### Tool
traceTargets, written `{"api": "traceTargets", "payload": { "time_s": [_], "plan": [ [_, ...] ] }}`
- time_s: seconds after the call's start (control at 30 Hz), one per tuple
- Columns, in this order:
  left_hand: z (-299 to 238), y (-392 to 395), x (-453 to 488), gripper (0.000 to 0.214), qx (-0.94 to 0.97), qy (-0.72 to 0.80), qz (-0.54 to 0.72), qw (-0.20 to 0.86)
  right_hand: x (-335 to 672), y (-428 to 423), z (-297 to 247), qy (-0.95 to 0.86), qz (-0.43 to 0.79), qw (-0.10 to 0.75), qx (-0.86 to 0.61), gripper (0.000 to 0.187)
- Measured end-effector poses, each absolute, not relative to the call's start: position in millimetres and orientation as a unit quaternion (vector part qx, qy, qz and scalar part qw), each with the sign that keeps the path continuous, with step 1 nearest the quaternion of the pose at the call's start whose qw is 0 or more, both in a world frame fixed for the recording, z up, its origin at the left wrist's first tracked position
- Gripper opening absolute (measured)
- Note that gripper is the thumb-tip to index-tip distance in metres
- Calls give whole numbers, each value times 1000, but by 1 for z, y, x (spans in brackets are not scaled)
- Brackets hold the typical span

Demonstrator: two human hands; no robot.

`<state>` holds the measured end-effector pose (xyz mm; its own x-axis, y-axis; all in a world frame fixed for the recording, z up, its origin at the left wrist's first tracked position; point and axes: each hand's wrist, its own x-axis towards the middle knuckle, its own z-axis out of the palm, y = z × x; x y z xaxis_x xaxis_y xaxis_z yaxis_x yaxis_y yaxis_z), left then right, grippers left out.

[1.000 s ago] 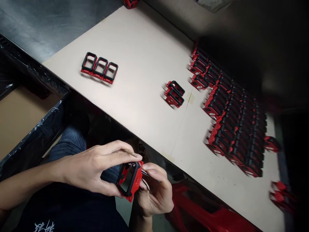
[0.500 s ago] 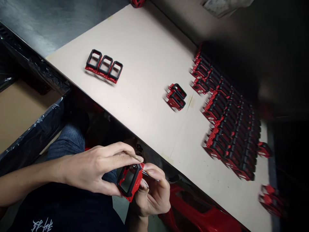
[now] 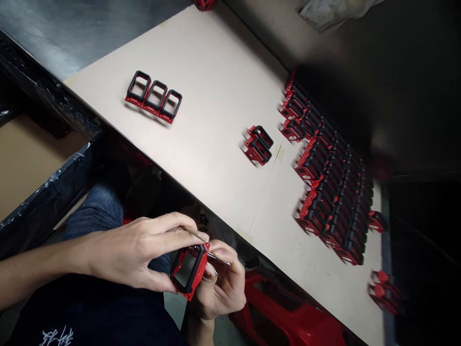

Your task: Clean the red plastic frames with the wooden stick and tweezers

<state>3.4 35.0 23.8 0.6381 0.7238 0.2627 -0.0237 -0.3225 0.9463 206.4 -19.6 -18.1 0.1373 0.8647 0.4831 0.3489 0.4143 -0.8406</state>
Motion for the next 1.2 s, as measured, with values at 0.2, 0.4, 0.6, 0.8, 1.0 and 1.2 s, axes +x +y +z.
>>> {"api": "traceTargets", "payload": {
  "time_s": [0.2,0.4,0.6,0.8,1.0,1.2],
  "plan": [
    [25,35,3,53,727,231,356,539,204,-20,-16,-615,225,579,-485,14],
    [25,34,2,53,732,235,348,536,203,-19,-15,-621,217,573,-489,14],
    [25,33,1,56,730,233,353,536,201,-18,-12,-629,198,560,-501,12],
    [26,34,2,47,736,235,349,531,200,-18,-11,-626,207,566,-494,12],
    [27,34,1,43,735,239,348,531,200,-19,-12,-628,206,560,-500,11],
    [27,31,1,50,741,244,346,521,202,-21,-14,-618,224,565,-498,12]
  ]
}}
